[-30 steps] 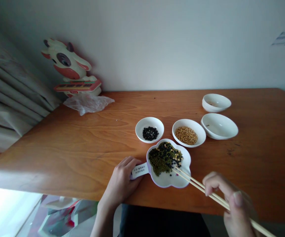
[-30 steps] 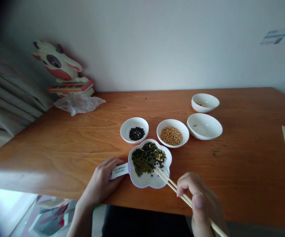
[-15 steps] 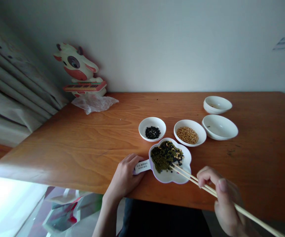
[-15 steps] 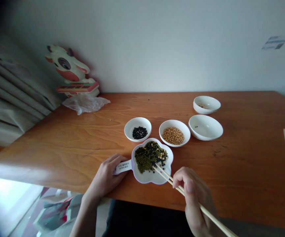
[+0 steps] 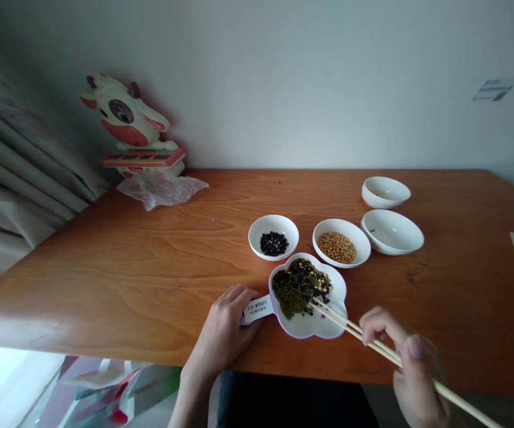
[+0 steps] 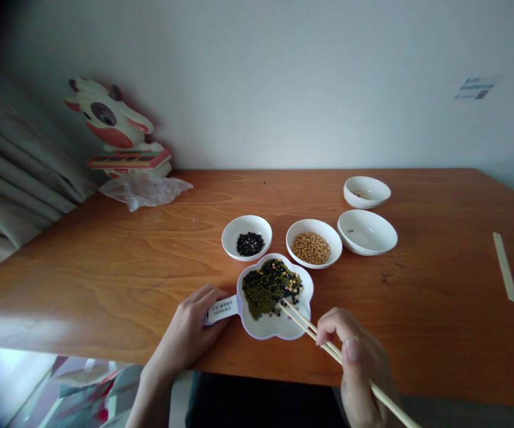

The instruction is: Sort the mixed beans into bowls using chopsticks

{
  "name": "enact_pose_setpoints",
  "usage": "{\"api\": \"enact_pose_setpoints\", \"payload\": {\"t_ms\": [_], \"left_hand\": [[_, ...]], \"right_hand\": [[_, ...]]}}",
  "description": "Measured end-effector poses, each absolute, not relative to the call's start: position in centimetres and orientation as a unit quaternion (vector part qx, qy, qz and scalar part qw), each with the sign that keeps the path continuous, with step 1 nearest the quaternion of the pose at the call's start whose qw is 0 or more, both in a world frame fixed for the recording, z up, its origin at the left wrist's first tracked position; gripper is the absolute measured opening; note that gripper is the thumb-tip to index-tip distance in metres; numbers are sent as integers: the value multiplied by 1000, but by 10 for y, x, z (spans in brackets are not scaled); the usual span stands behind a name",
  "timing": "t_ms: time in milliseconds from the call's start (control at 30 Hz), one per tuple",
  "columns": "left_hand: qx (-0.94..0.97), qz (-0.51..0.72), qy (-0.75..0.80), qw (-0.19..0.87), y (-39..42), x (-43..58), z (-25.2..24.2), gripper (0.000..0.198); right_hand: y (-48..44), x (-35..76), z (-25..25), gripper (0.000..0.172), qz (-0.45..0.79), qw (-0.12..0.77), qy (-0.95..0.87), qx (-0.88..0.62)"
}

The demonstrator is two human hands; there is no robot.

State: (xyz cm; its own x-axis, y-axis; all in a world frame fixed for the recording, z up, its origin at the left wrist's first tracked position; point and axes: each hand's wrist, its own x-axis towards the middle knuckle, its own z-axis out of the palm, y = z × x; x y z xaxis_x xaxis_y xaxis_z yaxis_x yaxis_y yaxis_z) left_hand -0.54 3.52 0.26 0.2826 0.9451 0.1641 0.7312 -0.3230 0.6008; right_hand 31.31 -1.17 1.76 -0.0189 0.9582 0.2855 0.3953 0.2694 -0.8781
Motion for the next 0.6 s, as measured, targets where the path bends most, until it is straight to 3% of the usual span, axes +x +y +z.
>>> {"api": "enact_pose_setpoints", "payload": {"t_ms": [300,600], "left_hand": [[769,246,545,225,33,-7,1,10],[765,251,543,241,34,-6,2,10]], "right_hand": [[-8,311,25,65,278,492,-637,-524],[-2,312,29,67,270,578,-581,-505]]}}
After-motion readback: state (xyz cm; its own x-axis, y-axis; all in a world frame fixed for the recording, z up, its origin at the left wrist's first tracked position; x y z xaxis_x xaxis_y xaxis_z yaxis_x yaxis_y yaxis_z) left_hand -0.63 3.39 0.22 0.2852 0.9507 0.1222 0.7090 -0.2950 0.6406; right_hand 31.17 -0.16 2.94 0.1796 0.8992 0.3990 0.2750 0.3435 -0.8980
